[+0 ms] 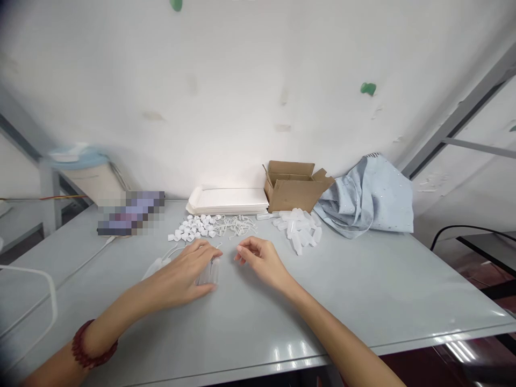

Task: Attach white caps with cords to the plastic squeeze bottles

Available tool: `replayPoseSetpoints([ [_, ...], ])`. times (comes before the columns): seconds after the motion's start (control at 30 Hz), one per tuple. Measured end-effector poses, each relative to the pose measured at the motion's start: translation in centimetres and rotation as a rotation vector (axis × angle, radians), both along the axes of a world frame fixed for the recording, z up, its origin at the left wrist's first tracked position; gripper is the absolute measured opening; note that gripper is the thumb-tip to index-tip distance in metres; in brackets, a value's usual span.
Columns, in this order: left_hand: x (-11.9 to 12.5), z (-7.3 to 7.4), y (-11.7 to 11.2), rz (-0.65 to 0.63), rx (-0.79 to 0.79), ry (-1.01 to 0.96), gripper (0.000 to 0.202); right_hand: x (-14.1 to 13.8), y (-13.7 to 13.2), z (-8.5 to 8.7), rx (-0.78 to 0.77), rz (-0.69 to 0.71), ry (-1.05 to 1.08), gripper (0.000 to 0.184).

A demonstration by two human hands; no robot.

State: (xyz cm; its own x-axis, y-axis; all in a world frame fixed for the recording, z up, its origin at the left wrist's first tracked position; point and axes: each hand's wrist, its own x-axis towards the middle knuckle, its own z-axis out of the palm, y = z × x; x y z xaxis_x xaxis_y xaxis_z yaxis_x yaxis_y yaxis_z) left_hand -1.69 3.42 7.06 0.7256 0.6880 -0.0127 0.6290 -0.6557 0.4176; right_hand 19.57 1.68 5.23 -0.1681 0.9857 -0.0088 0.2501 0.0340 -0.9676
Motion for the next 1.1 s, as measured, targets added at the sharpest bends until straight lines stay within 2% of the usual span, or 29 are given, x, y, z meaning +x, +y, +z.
replayPoseSetpoints([
  [0.3,-0.1,0.1,-0.2,-0.013,-0.011,0.024,0.042,0.1,0.2,0.0,0.013,-0.007,-0.006,0.022],
  [0.47,-0.2,0.2,-0.2,-0.032,-0.027,-0.028,0.039,0.4,0.3,0.3,0.038,-0.027,-0.028,0.024],
  [0.57,-0.4,-0.1,0.2,-0.017,-0.020,-0.092,0.039,0.9,0.5,0.7,0.061,-0.085,-0.047,0.025],
  [0.67,-0.4,-0.5,1.4,0.091,0.039,-0.160,0.028,2.1,1.2,0.9,0.119,-0.210,-0.109,0.025],
  [0.73,-0.3,-0.7,2.5,0.170,0.101,-0.174,0.026,3.4,1.9,0.8,0.209,-0.335,-0.205,0.023],
  [0.8,0.0,-1.0,3.7,0.194,0.164,-0.138,0.026,5.0,2.6,0.6,0.382,-0.482,-0.397,0.019],
  [0.9,0.5,-1.5,4.7,0.187,0.233,-0.033,0.028,7.6,3.6,0.0,0.601,-0.546,-0.696,0.018],
  [1.0,0.8,-2.1,4.9,0.194,0.272,0.024,0.029,9.6,4.2,-0.6,0.607,-0.556,-0.871,0.020],
  [1.1,0.9,-2.3,4.7,0.185,0.260,0.030,0.029,10.7,4.6,-1.1,0.575,-0.549,-0.960,0.023],
])
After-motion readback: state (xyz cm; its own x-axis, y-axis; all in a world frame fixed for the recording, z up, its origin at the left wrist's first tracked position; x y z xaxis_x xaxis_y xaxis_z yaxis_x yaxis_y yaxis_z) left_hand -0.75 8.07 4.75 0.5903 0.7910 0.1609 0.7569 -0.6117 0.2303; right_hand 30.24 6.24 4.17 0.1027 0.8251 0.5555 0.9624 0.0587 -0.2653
